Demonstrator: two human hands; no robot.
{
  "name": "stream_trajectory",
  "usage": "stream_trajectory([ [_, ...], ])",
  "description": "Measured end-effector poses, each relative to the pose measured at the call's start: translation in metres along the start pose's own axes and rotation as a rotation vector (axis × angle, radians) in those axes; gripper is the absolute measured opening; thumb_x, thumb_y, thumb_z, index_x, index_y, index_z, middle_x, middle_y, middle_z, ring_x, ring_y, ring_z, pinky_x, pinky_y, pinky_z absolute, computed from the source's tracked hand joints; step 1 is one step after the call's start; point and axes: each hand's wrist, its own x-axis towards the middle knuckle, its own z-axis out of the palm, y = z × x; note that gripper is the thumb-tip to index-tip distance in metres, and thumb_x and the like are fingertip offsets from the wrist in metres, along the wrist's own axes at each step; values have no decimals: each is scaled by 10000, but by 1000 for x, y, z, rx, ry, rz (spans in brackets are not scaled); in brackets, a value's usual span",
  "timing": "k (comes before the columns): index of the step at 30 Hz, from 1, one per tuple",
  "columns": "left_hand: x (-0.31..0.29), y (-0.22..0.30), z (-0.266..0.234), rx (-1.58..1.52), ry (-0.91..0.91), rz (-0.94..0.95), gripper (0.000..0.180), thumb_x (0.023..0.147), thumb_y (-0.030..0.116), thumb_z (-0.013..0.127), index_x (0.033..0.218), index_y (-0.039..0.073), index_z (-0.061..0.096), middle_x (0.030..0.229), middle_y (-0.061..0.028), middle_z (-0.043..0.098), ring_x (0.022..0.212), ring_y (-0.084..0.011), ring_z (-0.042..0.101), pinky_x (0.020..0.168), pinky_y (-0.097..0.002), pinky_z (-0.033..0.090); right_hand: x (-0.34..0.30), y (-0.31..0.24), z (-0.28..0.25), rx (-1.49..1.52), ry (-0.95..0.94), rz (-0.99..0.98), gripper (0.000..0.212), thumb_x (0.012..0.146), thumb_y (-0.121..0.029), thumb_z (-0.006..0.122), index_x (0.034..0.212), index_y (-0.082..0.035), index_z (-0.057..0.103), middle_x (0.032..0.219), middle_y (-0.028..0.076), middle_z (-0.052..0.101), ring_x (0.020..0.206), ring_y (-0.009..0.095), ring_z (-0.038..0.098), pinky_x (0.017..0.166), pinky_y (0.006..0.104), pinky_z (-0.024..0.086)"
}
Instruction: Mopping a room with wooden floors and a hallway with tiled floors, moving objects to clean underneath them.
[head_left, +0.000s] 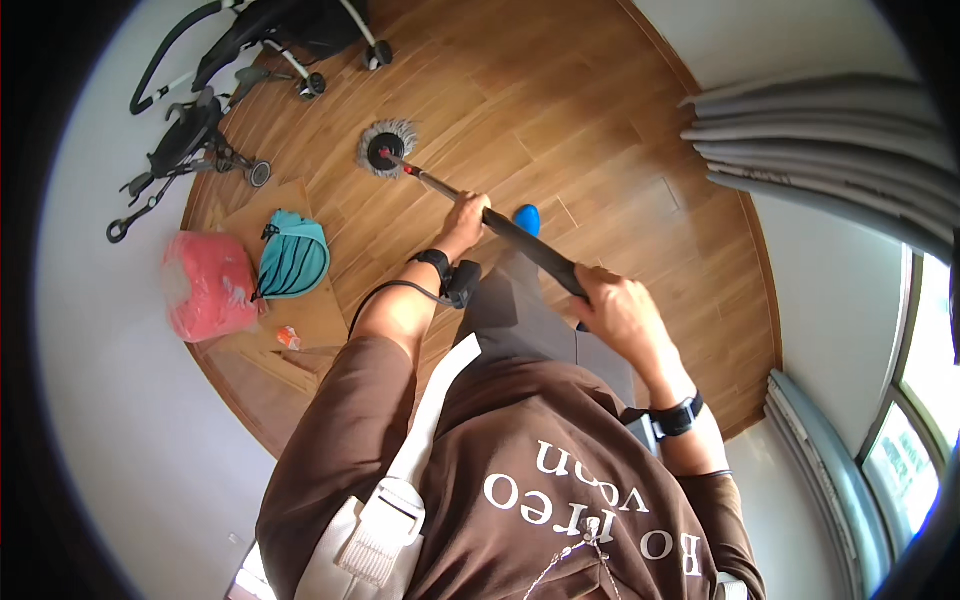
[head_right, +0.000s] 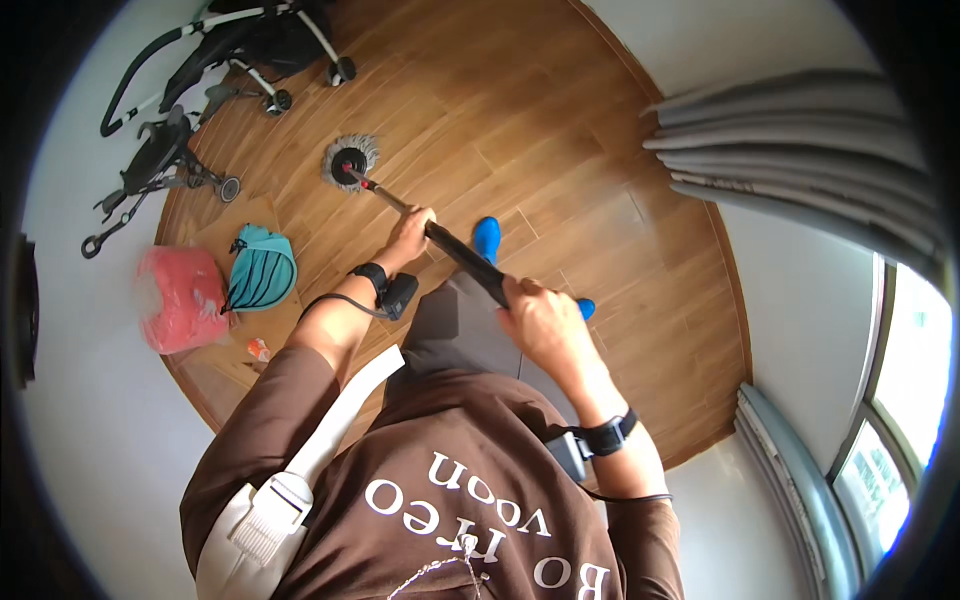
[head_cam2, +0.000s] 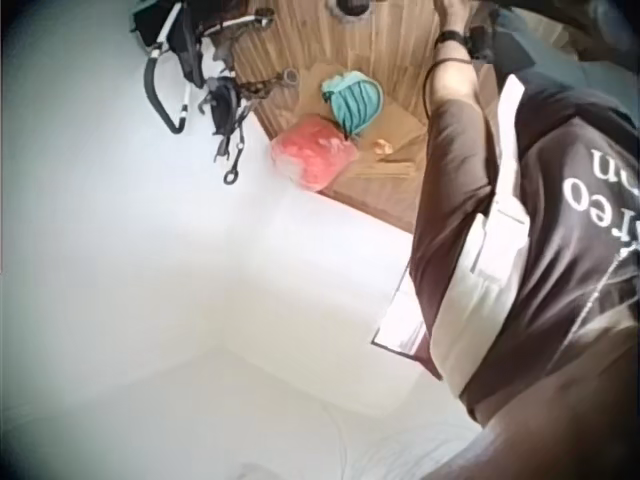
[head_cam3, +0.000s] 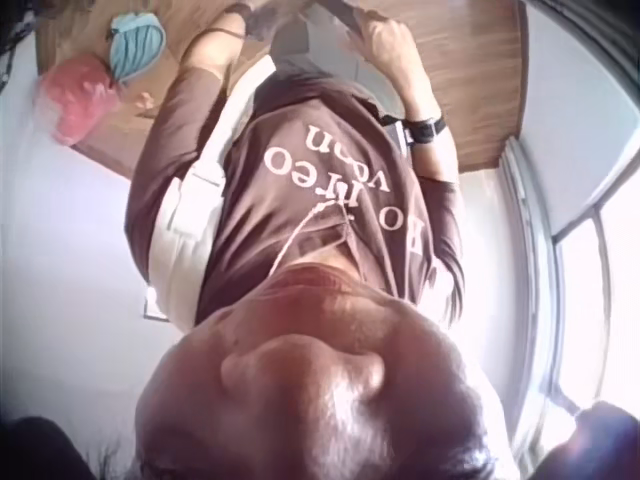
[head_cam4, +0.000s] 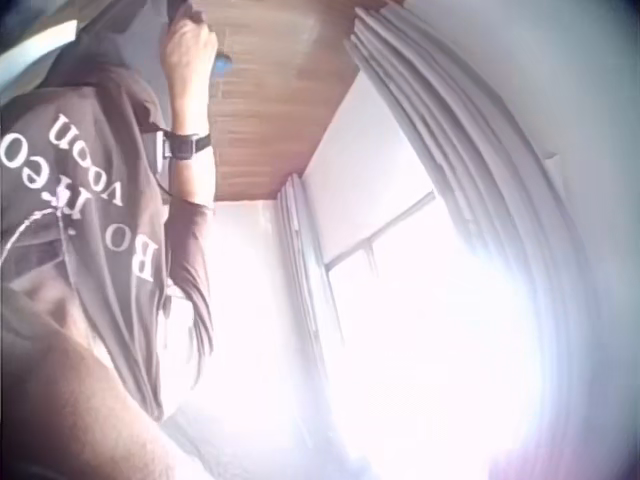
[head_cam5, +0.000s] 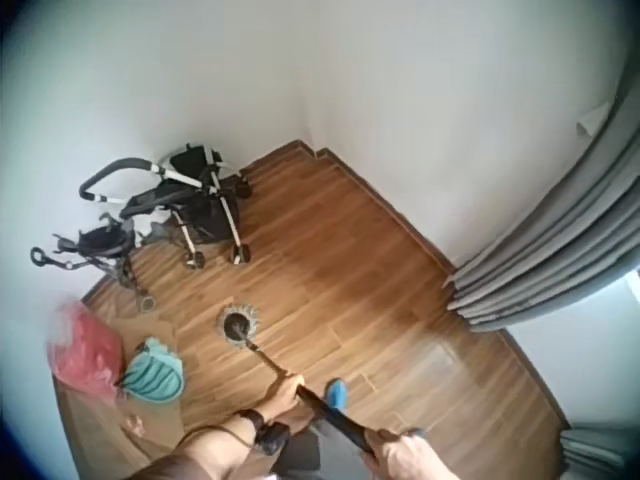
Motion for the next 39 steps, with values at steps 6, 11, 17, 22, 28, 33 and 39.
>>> stream_trajectory([
  [6, 4, 191, 99, -160, 89, 226, 234, 632, -8, 677, 805, 93, 555, 786, -127, 576, 838, -345, 561, 725, -438, 430, -157, 61, -89, -139, 186, 194, 288, 722, -125, 676, 995, -49, 618, 854, 127, 638, 815, 310, 627, 719, 391, 505],
  [11, -11, 368, 214, -271, 161, 399, 271, 542, 31, 693, 736, 130, 532, 703, -76, 568, 752, -312, 552, 708, -426, 393, -324, 85, -135, -204, 202, 456, 373, 707, -76, 687, 1071, -25, 618, 941, 144, 642, 825, 336, 614, 730, 369, 496],
  [17, -26, 547, 304, -503, -315, 664, 254, 638, 84, 719, 809, 148, 541, 809, -65, 588, 909, -304, 552, 741, -424, 446, -465, 75, -139, -208, 409, 775, 337, 714, -17, 676, 1044, 31, 629, 898, 189, 640, 738, 351, 629, 672, 361, 501],
  [22, -14, 590, 327, -292, -479, 784, 206, 668, 78, 681, 829, 133, 565, 861, -46, 604, 933, -274, 567, 733, -409, 486, -500, 101, -122, -79, 604, 846, 280, 728, -22, 655, 1001, 39, 640, 862, 185, 646, 718, 331, 633, 645, 344, 491],
  [28, 10, 574, 320, -107, -416, 757, 199, 659, 46, 648, 829, 124, 579, 848, -63, 600, 915, -296, 563, 732, -419, 476, -514, 168, -107, 69, 707, 741, 279, 706, -65, 690, 976, 0, 662, 868, 157, 658, 721, 318, 643, 642, 339, 512],
  [33, 90, 504, 329, -84, -223, 727, 44, 739, 99, 573, 781, 103, 584, 800, -109, 589, 883, -313, 572, 811, -433, 471, -449, 236, -92, 279, 734, 721, 272, 770, -157, 670, 1019, -52, 636, 916, 140, 644, 785, 319, 646, 688, 382, 527],
  [39, 157, 516, 360, -33, -147, 585, 58, 733, 43, 538, 753, 98, 541, 800, -119, 566, 924, -325, 551, 905, -468, 427, -432, 305, -130, 154, 687, 578, 342, 783, -150, 670, 1074, -1, 568, 877, 166, 609, 757, 354, 629, 662, 416, 522],
])
